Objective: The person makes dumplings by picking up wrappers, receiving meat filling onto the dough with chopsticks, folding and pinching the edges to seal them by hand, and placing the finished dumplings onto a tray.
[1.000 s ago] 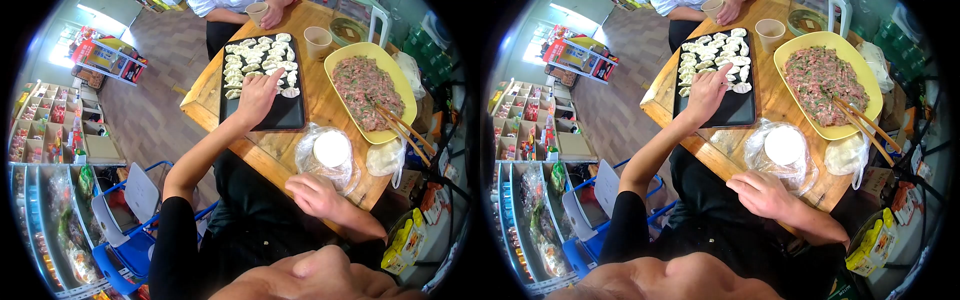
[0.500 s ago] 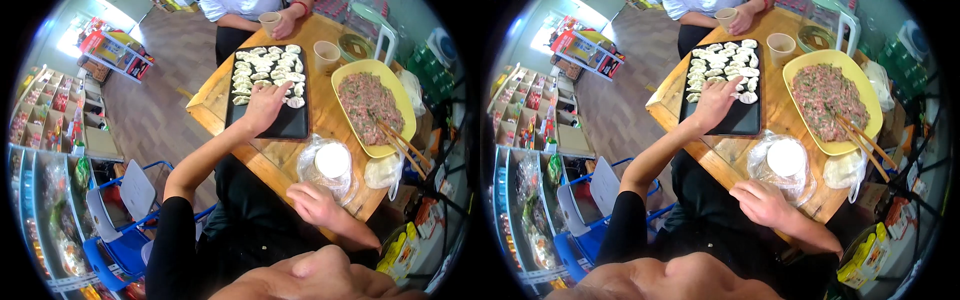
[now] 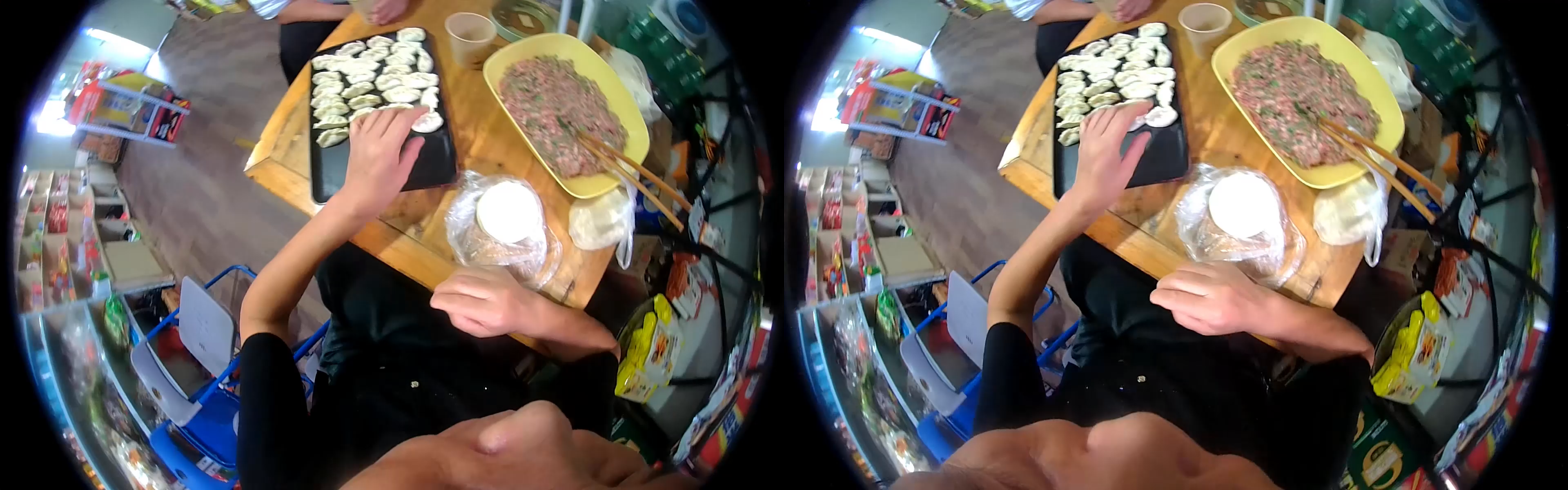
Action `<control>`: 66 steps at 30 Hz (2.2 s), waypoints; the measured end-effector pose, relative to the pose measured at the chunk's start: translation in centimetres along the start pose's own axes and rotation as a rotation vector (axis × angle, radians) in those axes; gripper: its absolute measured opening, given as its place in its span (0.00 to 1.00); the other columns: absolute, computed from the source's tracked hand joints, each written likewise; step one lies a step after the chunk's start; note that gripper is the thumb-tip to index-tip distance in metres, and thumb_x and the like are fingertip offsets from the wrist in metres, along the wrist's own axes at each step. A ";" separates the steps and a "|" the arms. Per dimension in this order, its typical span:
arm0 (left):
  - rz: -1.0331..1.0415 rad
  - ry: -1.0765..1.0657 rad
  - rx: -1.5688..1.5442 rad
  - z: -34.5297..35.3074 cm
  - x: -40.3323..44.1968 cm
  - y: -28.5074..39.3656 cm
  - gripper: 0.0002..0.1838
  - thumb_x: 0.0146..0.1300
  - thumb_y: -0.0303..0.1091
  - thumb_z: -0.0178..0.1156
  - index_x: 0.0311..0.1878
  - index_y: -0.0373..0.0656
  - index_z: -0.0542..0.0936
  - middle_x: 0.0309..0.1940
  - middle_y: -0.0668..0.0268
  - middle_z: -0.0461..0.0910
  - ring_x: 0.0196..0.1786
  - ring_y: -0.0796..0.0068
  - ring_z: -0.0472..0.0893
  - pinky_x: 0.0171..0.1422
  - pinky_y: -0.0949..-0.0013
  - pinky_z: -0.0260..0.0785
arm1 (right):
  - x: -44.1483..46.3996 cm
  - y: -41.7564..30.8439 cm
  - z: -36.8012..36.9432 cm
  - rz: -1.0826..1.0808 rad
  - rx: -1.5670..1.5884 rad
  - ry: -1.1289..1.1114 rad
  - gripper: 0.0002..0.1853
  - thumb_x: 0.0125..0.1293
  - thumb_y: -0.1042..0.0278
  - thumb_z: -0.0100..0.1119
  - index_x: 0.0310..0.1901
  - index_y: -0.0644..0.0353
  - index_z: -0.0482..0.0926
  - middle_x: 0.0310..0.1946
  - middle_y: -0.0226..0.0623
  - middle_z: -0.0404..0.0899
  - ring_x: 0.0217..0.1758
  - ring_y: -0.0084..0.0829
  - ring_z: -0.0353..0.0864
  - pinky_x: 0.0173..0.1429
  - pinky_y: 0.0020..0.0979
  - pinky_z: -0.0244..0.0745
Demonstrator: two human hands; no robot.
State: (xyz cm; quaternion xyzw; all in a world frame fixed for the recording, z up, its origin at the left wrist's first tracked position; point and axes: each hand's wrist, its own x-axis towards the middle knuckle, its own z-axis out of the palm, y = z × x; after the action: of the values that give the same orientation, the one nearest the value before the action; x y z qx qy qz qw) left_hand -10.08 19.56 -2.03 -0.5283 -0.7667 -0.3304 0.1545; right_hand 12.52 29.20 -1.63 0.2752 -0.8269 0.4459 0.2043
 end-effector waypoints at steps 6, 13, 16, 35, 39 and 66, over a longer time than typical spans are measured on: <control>0.239 -0.174 -0.505 2.3 -2.0 6.9 0.09 0.53 0.28 0.68 0.38 0.42 0.82 0.39 0.64 0.81 0.43 0.63 0.79 0.47 0.64 0.71 | -0.8 0.2 1.7 -0.090 0.066 -0.017 0.10 0.52 0.78 0.62 0.39 0.64 0.80 0.27 0.34 0.74 0.28 0.34 0.76 0.30 0.34 0.72; 0.337 -0.399 -0.441 2.8 -1.7 8.7 0.14 0.51 0.31 0.69 0.41 0.42 0.81 0.47 0.64 0.77 0.51 0.62 0.75 0.52 0.62 0.71 | -1.5 0.2 2.8 -0.124 0.122 -0.083 0.11 0.50 0.78 0.64 0.38 0.64 0.80 0.25 0.36 0.75 0.25 0.35 0.76 0.27 0.33 0.70; 0.352 -0.436 -0.429 2.3 -1.6 8.7 0.15 0.51 0.32 0.69 0.42 0.42 0.80 0.48 0.63 0.76 0.52 0.61 0.74 0.54 0.62 0.71 | -1.2 0.0 2.9 -0.125 0.125 -0.075 0.10 0.50 0.77 0.64 0.37 0.64 0.80 0.24 0.34 0.73 0.25 0.35 0.75 0.26 0.34 0.68; 0.443 -0.467 -0.472 2.6 -0.9 7.6 0.10 0.50 0.30 0.66 0.36 0.40 0.79 0.42 0.61 0.75 0.49 0.59 0.75 0.52 0.59 0.70 | -0.5 0.0 2.5 -0.088 0.086 -0.118 0.13 0.48 0.80 0.64 0.39 0.66 0.79 0.24 0.38 0.75 0.24 0.37 0.77 0.27 0.34 0.72; 0.458 -0.435 -0.484 2.9 -0.9 7.5 0.11 0.50 0.30 0.66 0.37 0.40 0.79 0.42 0.62 0.75 0.48 0.59 0.75 0.52 0.59 0.70 | -0.2 0.0 2.3 -0.084 0.084 -0.123 0.13 0.48 0.80 0.64 0.39 0.67 0.79 0.24 0.38 0.75 0.24 0.37 0.77 0.27 0.34 0.72; 0.598 -0.534 -0.168 1.7 -1.0 8.6 0.13 0.50 0.32 0.58 0.40 0.40 0.76 0.46 0.64 0.75 0.52 0.65 0.75 0.48 0.68 0.76 | -1.1 0.1 2.2 -0.092 0.023 -0.055 0.08 0.53 0.76 0.62 0.37 0.63 0.78 0.23 0.34 0.69 0.27 0.34 0.74 0.29 0.35 0.70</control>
State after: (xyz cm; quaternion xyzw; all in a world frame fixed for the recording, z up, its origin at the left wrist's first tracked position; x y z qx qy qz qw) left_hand -1.65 21.94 -0.92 -0.8060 -0.5628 -0.1835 -0.0043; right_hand 13.08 27.69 -3.50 0.3272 -0.8135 0.4380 0.1985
